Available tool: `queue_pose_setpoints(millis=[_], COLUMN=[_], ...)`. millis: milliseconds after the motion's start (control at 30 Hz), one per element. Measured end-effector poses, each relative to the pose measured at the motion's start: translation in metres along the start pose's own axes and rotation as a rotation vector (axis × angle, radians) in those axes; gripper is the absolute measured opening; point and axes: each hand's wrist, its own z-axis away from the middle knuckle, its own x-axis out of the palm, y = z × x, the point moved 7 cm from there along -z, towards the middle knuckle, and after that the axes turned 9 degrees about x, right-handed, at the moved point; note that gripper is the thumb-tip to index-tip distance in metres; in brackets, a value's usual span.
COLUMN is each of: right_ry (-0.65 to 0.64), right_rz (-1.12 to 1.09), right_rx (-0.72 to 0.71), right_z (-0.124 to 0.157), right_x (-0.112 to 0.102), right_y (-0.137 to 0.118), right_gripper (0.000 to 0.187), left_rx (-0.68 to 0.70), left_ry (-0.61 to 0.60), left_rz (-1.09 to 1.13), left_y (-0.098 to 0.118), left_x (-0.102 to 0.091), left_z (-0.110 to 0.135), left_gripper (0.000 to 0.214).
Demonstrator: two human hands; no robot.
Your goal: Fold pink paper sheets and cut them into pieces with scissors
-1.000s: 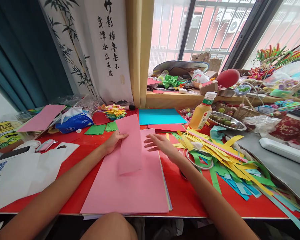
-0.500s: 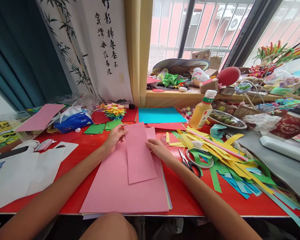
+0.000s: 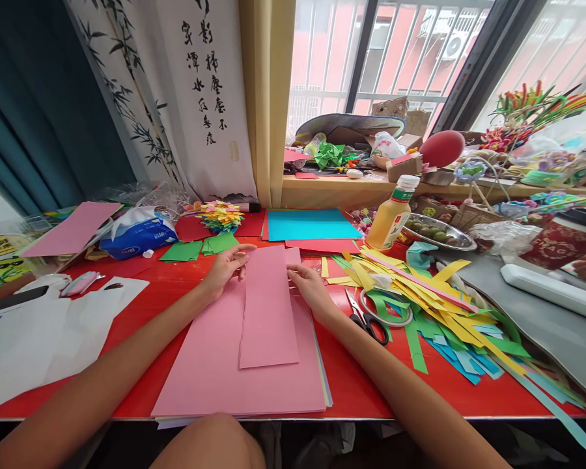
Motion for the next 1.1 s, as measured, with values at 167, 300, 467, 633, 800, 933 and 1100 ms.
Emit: queue_pose_setpoints(millis=[167, 300, 467, 633, 800, 933, 1100], right_ry=[-0.013, -0.001, -0.014, -0.026, -0.019, -0.022, -0.015], right_rz=[-0.048, -0.067, -0.103, -0.177, -0.212, -0.219, -0.221], right_rx=[-0.012, 0.001, 0.009, 0.041, 0.073, 0.072, 0.074], right_z=[-0.002, -0.004, -0.005, -0.005, -0.007, -0.008, -0.007], right_x=[-0.002, -0.005, -0.005, -0.005, -0.007, -0.007, -0.007], right_y=[0.003, 0.006, 0.007, 0.009, 0.011, 0.012, 0.011], right_gripper=[0.03, 0.031, 0.029, 0.022, 0.018, 0.018, 0.022], left_rx=[-0.011, -0.01, -0.006, 0.008, 0.018, 0.02, 0.024], left_ry=[-0.048, -0.079, -0.087, -0.107, -0.129, -0.131, -0.127], left_rz=[0.015, 0.023, 0.034, 0.041, 0.033, 0.034, 0.012], left_y=[-0.002, -0.001, 0.001, 0.002, 0.0, -0.001, -0.001], left_x=[0.005, 0.007, 0.007, 0.009, 0.01, 0.011, 0.01], left_z=[0.002, 0.002, 0.003, 0.004, 0.003, 0.003, 0.003], left_gripper=[0.033, 0.032, 0.032, 0.031, 0.03, 0.032, 0.03])
